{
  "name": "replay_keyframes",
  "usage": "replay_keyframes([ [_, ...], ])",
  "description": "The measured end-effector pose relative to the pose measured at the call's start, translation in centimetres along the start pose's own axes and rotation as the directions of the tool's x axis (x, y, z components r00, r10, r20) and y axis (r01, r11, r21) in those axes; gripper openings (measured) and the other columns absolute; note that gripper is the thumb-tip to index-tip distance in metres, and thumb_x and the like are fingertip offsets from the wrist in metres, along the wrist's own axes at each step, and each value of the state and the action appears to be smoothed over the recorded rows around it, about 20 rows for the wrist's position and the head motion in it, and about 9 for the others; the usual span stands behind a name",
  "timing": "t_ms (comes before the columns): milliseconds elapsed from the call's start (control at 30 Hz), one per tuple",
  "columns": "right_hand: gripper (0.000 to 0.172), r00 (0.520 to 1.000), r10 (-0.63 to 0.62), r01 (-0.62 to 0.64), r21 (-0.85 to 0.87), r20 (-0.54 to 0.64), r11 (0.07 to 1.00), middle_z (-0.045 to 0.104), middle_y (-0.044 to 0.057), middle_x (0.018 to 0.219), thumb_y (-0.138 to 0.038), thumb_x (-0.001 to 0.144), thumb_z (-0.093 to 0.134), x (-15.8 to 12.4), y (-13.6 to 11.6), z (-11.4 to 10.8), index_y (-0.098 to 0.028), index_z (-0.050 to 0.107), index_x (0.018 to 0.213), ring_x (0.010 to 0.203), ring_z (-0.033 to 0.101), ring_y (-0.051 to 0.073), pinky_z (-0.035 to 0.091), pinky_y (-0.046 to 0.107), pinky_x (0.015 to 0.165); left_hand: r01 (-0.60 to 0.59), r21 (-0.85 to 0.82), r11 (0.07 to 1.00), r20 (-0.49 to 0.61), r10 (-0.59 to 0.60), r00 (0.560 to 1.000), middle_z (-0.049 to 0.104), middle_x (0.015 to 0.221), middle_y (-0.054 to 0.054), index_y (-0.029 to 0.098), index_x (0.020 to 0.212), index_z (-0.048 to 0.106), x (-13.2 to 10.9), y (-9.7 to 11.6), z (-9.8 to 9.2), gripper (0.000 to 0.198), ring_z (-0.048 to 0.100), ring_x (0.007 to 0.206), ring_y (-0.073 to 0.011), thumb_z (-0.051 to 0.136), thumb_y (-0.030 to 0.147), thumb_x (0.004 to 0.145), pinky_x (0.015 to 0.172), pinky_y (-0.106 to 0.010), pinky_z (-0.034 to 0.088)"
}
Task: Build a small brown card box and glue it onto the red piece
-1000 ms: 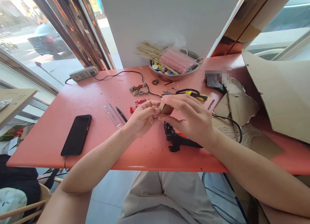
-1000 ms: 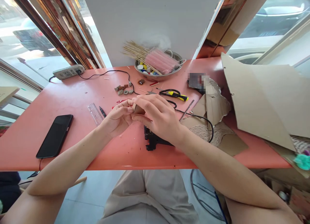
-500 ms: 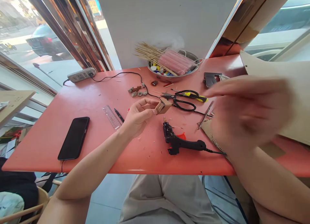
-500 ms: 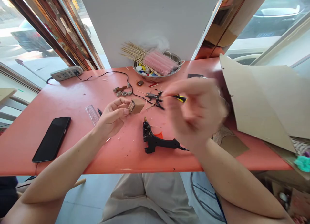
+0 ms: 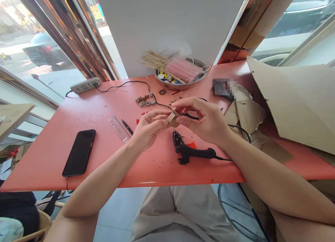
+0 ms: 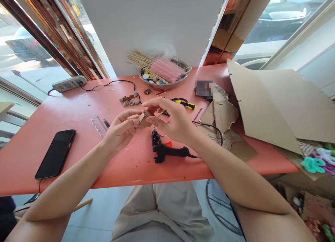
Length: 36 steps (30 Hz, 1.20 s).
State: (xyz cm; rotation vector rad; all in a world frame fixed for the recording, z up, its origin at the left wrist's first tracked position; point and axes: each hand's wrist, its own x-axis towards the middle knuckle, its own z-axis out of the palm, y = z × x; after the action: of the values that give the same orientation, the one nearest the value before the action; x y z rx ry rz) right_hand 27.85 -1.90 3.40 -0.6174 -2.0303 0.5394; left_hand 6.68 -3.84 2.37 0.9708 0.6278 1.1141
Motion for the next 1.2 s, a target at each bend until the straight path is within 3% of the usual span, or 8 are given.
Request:
replay_keyframes([
  [167, 0.019, 0.998, -0.015, 0.013, 0.027, 0.053, 1.000, 0.081, 0.004, 0.106, -0.031, 0.110, 0.066, 0.09, -0.38, -0.05, -0.028, 0.071, 0.129, 0.094, 0.078, 0.018, 0.067, 0.035, 0.091, 0.017, -0.006, 1.000, 0.003, -0.017, 1.000, 0.087, 0.082, 0.002, 0.026, 0.086, 0.087, -0.04, -0.13, 0.00, 0.022, 0.080, 0.075, -0.0154, 0.098, 0.023, 0.067, 0.083, -0.032, 0.065],
  [367, 0.010, 0.994, -0.094, 0.095, -0.010, 0.060, 0.995, 0.078, 0.002, 0.092, -0.021, 0.108, 0.063, 0.25, -0.33, 0.00, -0.026, 0.071, 0.111, 0.084, 0.074, 0.016, 0.065, 0.032, 0.087, 0.051, 0.012, 0.999, -0.016, -0.051, 0.999, 0.086, 0.084, 0.001, 0.025, 0.086, 0.087, -0.13, -0.07, -0.06, 0.024, 0.079, 0.077, -0.0149, 0.100, 0.025, 0.066, 0.080, -0.028, 0.065],
  [600, 0.006, 0.999, -0.032, 0.032, 0.030, -0.005, 0.999, 0.084, 0.005, 0.105, -0.024, 0.108, 0.066, -0.01, -0.32, 0.16, -0.026, 0.071, 0.105, 0.094, 0.078, 0.018, 0.065, 0.032, 0.089, 0.041, 0.047, 0.998, 0.023, -0.042, 0.999, 0.090, 0.101, -0.007, 0.023, 0.099, 0.089, -0.48, 0.25, -0.30, 0.039, 0.084, 0.094, -0.0230, 0.105, 0.047, 0.073, 0.093, -0.037, 0.066],
  [767, 0.016, 0.999, 0.031, -0.029, 0.051, -0.036, 0.998, 0.084, 0.007, 0.108, -0.039, 0.112, 0.065, -0.24, -0.42, 0.45, -0.026, 0.072, 0.106, 0.098, 0.080, 0.021, 0.067, 0.039, 0.091, 0.028, 0.075, 0.997, 0.038, -0.031, 0.999, 0.089, 0.096, -0.006, 0.024, 0.102, 0.089, -0.45, 0.28, -0.32, 0.047, 0.084, 0.090, -0.0217, 0.109, 0.048, 0.068, 0.090, -0.035, 0.065],
  [967, 0.037, 0.994, 0.071, -0.063, 0.095, -0.082, 0.993, 0.080, 0.005, 0.097, -0.063, 0.108, 0.069, -0.04, -0.50, 0.80, -0.028, 0.070, 0.097, 0.086, 0.076, 0.020, 0.067, 0.038, 0.083, 0.008, 0.050, 0.999, 0.049, -0.010, 0.999, 0.087, 0.094, -0.006, 0.021, 0.103, 0.082, -0.43, -0.09, -0.03, 0.052, 0.084, 0.089, -0.0230, 0.105, 0.054, 0.071, 0.092, -0.038, 0.066],
  [1200, 0.039, 0.994, 0.075, -0.070, 0.068, -0.075, 0.995, 0.080, 0.005, 0.096, -0.066, 0.107, 0.070, -0.12, -0.81, 0.86, -0.028, 0.070, 0.097, 0.085, 0.075, 0.019, 0.067, 0.038, 0.084, 0.032, 0.041, 0.999, 0.036, -0.034, 0.999, 0.084, 0.093, -0.007, 0.019, 0.096, 0.075, -0.53, 0.08, 0.21, 0.041, 0.084, 0.096, -0.0266, 0.096, 0.050, 0.080, 0.101, -0.045, 0.066],
])
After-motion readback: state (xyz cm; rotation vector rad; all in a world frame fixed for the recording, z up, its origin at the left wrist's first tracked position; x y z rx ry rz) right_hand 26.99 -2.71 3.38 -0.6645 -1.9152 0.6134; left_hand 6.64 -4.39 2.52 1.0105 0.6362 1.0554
